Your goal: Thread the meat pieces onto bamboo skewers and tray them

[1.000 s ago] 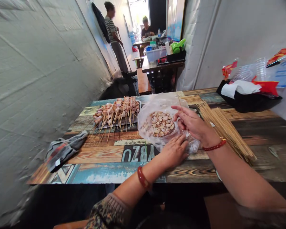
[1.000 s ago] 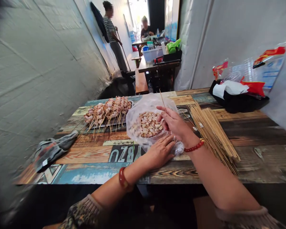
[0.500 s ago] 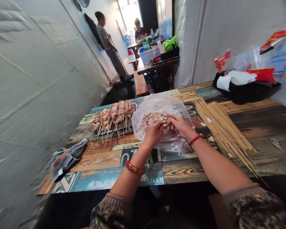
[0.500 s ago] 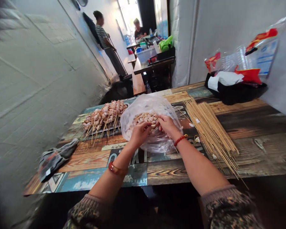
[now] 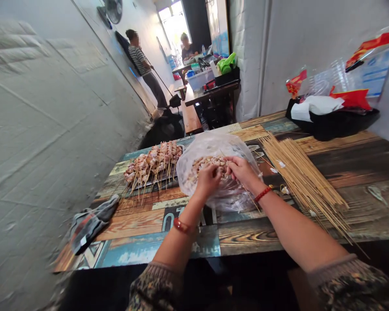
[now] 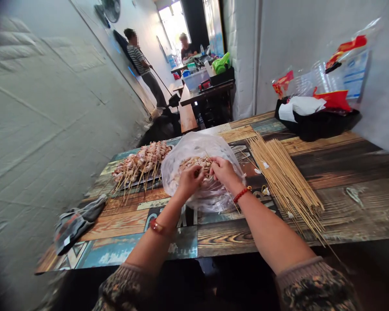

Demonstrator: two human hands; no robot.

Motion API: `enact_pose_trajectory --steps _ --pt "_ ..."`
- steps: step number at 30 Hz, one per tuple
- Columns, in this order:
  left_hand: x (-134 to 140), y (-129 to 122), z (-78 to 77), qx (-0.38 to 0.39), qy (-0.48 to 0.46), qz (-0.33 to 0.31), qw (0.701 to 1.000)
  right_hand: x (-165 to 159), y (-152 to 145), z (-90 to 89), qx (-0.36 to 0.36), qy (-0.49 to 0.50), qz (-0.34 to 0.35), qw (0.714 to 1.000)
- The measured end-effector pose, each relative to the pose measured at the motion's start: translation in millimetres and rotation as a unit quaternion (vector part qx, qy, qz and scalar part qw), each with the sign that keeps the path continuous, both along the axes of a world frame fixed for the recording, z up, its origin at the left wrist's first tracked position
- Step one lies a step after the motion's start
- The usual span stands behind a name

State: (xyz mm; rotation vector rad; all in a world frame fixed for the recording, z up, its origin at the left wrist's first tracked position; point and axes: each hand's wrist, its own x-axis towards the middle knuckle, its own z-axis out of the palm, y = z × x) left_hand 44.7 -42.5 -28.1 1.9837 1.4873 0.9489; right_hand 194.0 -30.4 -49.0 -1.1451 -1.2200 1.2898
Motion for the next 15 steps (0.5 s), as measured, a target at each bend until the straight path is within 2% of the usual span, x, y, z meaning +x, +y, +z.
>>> enact_pose_trajectory --steps 1,2,4,5,7,9,15 --pt "-7 -3 0.9 -0.038 -0.119 0.012 0.992 0 -4 3.5 0.007 0.005 0.011 1.0" --pt "-14 -7 2.0 -0.079 -0.234 0.015 0.969 -1 -8 7.2 0.014 0.012 0.026 0.999" --pt "-26 -15 4.3 -0.146 -0.408 0.015 0.901 -4 -17 14.1 0.026 0.026 0.058 0.998" --pt "-30 -18 5.2 -0.167 -0.461 0.014 0.871 -5 -22 16.9 0.029 0.032 0.069 0.997" --pt "-35 -22 6.6 -0.192 -0.515 0.018 0.835 -10 -30 20.5 0.03 0.038 0.081 0.996" --pt "-36 -23 7.0 -0.204 -0.534 0.019 0.82 -15 -36 21.6 0.033 0.033 0.093 0.995" --pt "-36 -19 2.7 -0.198 -0.545 0.022 0.814 -24 -44 17.1 0.056 -0.013 0.124 0.991"
